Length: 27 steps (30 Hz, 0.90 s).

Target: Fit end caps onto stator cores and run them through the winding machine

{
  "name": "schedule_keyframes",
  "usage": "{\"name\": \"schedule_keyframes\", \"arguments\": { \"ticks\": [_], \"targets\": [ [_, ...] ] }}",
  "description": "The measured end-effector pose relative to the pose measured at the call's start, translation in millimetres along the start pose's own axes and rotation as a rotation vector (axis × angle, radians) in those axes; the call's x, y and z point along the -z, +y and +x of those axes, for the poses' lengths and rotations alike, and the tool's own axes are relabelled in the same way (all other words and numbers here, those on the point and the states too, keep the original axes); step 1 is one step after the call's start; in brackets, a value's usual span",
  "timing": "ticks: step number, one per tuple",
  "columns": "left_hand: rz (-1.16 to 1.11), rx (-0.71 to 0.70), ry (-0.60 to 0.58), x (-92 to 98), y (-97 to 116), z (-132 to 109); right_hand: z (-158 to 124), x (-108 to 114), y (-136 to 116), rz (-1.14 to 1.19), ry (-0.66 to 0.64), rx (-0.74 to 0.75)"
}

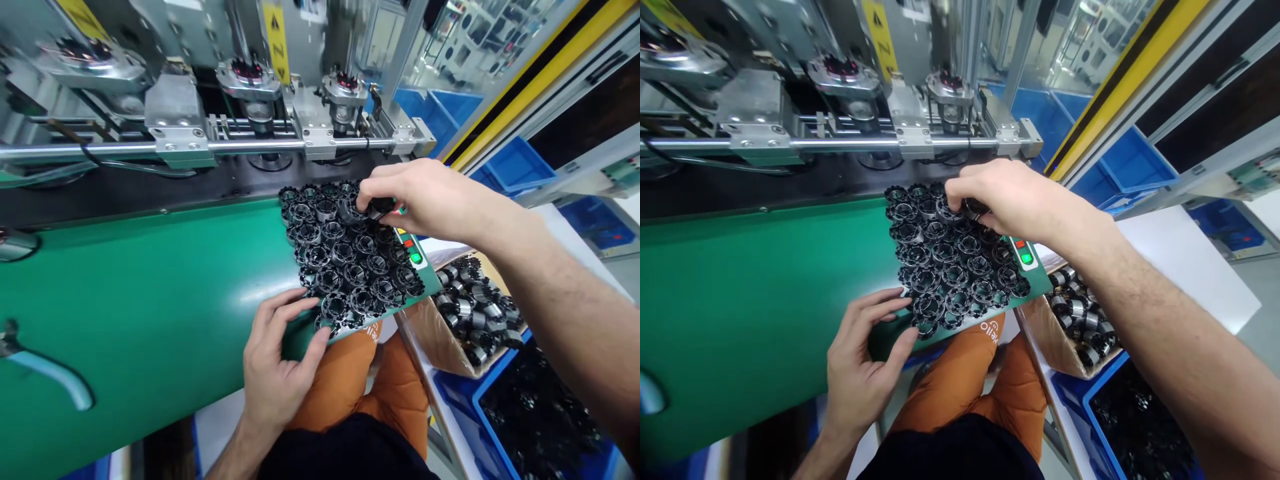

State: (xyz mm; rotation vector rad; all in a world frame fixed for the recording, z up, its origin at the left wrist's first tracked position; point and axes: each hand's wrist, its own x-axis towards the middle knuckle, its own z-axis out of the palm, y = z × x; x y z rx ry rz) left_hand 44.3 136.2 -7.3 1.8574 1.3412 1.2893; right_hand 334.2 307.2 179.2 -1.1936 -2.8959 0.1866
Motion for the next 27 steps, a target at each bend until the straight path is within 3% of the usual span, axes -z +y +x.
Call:
{"name": "schedule_keyframes", "arguments": {
  "ticks": [7, 18, 27],
  "targets": [
    [-0.015, 0.018, -0.005, 0.4, 1.0, 0.2, 9.7, -0.3, -0.5, -0.046, -0.025, 0.032],
    [0.0, 0.024, -0.003, 0.6, 1.6, -0.1, 3.5, 2.8, -7.9, 0.009, -0.09, -0.182],
    [-0.023, 0.009, -0.011, 1.0, 4.2, 0.0, 17.3, 3.3, -12.3, -0.048, -0.077, -0.177]
  ]
}}
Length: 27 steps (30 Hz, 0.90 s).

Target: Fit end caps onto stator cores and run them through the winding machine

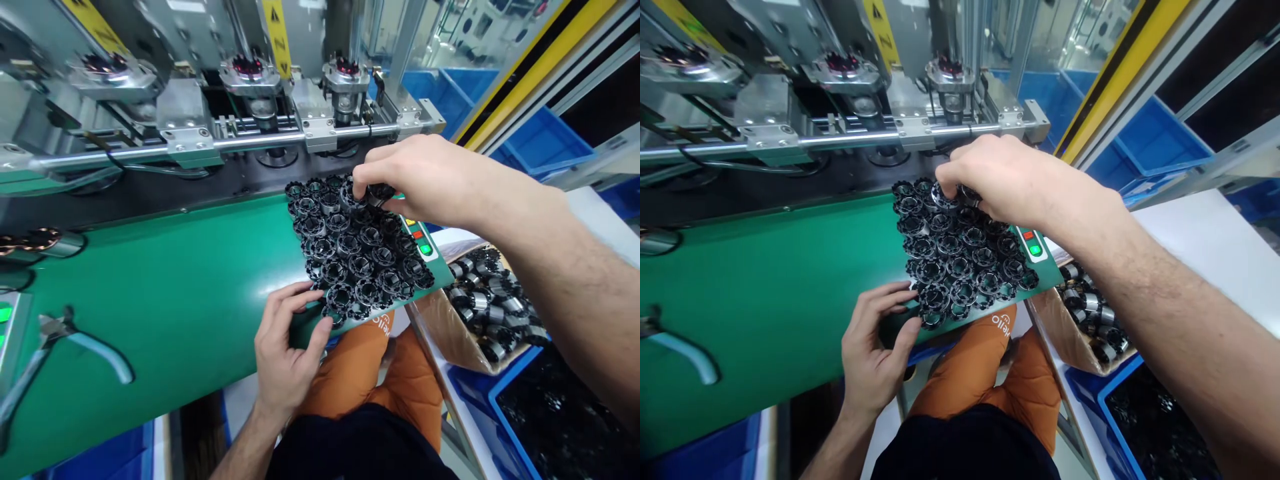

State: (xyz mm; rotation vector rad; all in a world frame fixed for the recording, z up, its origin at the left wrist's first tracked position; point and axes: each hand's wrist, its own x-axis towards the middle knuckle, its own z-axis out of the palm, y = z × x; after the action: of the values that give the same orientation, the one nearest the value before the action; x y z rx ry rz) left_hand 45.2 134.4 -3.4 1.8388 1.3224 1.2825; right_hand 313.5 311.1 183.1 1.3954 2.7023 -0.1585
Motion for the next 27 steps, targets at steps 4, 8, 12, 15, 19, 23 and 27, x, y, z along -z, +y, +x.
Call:
{"name": "schedule_keyframes", "arguments": {
  "ticks": [4, 8, 12, 15, 19, 23, 27],
  "targets": [
    [-0.005, -0.01, 0.014, 0.1, 0.7, 0.5, 15.3, -11.6, 7.7, -0.04, -0.001, 0.046],
    [-0.004, -0.011, 0.016, -0.3, 0.8, 1.0, 22.4, -21.0, 14.7, 0.013, 0.002, 0.052],
    [-0.004, -0.001, 0.01, -0.6, 0.7, 1.2, 22.2, -25.5, 15.7, 0.002, -0.015, 0.053],
    [-0.001, -0.006, 0.004, 0.3, 0.8, 0.3, 23.0, -29.5, 14.7, -0.017, -0.005, 0.037],
    [0.012, -0.011, 0.001, 1.3, 0.3, -0.5, 17.1, -30.7, 10.8, 0.01, -0.004, 0.018],
    [0.037, 0.006, 0.007, -1.1, -4.3, 0.7, -28.6, -20.3, 0.7, 0.156, 0.073, 0.011],
    [0.022, 0.05, -0.004, 9.9, -5.0, -4.9, -122.4, -15.5, 8.8, 0.251, 0.194, -0.109]
  ]
}}
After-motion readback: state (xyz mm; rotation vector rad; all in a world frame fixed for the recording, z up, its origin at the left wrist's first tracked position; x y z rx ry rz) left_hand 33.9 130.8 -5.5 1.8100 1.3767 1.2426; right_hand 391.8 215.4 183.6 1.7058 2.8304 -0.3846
